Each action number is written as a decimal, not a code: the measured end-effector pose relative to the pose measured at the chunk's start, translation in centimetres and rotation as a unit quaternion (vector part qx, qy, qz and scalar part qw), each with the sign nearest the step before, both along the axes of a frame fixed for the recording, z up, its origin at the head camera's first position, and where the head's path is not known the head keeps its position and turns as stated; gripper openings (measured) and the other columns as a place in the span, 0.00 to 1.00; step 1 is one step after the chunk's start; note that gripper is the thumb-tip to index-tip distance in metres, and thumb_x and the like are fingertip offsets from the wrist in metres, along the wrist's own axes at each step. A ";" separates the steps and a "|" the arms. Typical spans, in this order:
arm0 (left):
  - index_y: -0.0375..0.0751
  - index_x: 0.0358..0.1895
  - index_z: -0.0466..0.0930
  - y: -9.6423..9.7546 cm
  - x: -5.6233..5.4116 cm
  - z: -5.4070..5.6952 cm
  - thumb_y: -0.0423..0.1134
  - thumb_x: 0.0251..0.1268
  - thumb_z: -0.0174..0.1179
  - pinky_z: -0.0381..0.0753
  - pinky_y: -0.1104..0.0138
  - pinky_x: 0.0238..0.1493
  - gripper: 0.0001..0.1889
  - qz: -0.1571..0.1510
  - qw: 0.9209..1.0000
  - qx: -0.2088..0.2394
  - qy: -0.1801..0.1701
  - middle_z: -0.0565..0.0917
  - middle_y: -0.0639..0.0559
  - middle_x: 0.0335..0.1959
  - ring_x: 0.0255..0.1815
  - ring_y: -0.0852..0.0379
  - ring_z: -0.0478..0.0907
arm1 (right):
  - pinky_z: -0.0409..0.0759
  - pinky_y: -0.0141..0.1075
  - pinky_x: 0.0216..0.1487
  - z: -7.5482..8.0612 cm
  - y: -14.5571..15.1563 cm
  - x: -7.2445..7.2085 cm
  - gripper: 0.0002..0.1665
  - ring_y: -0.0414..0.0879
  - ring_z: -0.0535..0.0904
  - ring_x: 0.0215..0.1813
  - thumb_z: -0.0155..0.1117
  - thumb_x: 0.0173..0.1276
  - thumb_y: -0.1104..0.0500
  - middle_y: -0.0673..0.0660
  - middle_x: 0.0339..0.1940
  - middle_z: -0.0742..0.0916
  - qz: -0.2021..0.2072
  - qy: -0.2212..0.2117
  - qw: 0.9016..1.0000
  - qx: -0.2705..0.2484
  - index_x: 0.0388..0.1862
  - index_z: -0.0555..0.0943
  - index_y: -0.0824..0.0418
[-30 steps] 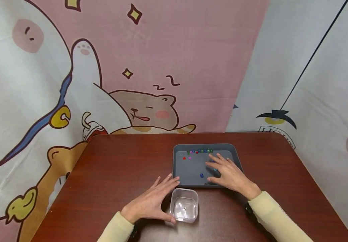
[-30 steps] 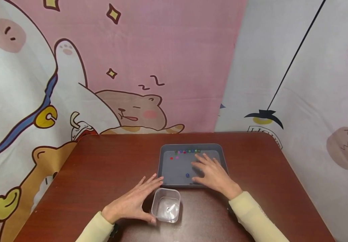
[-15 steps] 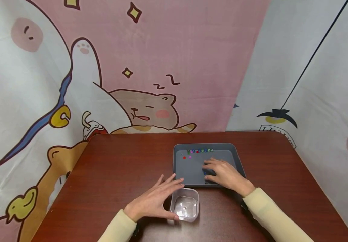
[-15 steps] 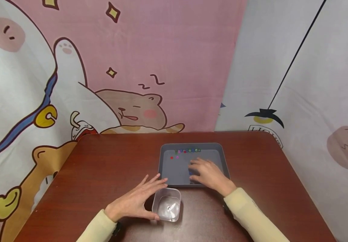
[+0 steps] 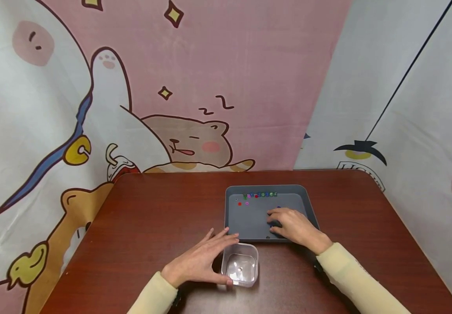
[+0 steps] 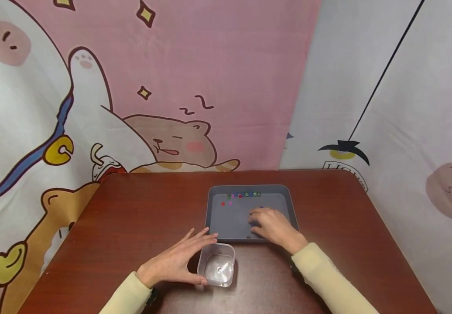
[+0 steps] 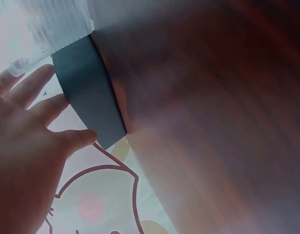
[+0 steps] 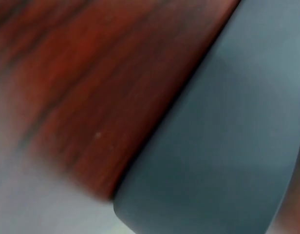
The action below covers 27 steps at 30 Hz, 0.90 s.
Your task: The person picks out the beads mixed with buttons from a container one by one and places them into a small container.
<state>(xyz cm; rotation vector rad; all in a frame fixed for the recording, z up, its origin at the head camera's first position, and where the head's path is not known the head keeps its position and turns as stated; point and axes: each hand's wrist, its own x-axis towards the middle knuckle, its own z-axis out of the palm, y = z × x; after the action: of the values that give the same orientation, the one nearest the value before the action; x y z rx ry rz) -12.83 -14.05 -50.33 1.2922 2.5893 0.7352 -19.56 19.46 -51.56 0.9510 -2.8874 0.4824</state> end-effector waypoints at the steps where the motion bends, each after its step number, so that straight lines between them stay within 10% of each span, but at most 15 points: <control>1: 0.46 0.79 0.63 0.0 0.0 0.0 0.71 0.58 0.67 0.50 0.32 0.77 0.51 0.000 1.000 0.000 0.000 0.63 0.54 0.81 0.83 0.40 0.53 | 0.84 0.55 0.57 0.0 0.0 0.0 0.14 0.58 0.84 0.59 0.79 0.63 0.56 0.58 0.59 0.87 -0.001 -0.002 1.000 0.000 0.47 0.90 0.57; 27: 0.48 0.80 0.63 -0.1 0.3 0.0 0.70 0.58 0.68 0.52 0.34 0.77 0.51 0.011 1.000 0.001 -0.009 0.61 0.63 0.81 0.84 0.44 0.51 | 0.82 0.55 0.59 1.9 -0.1 2.0 0.12 0.54 0.83 0.61 0.76 0.67 0.52 0.55 0.58 0.87 -0.022 0.056 0.995 -0.076 0.45 0.90 0.56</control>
<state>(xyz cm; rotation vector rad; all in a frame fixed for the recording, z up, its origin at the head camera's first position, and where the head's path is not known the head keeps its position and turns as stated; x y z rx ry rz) -12.58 -14.11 -50.32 1.2541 2.5939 0.7499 -17.57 19.33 -49.65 0.8610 -2.7202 0.6136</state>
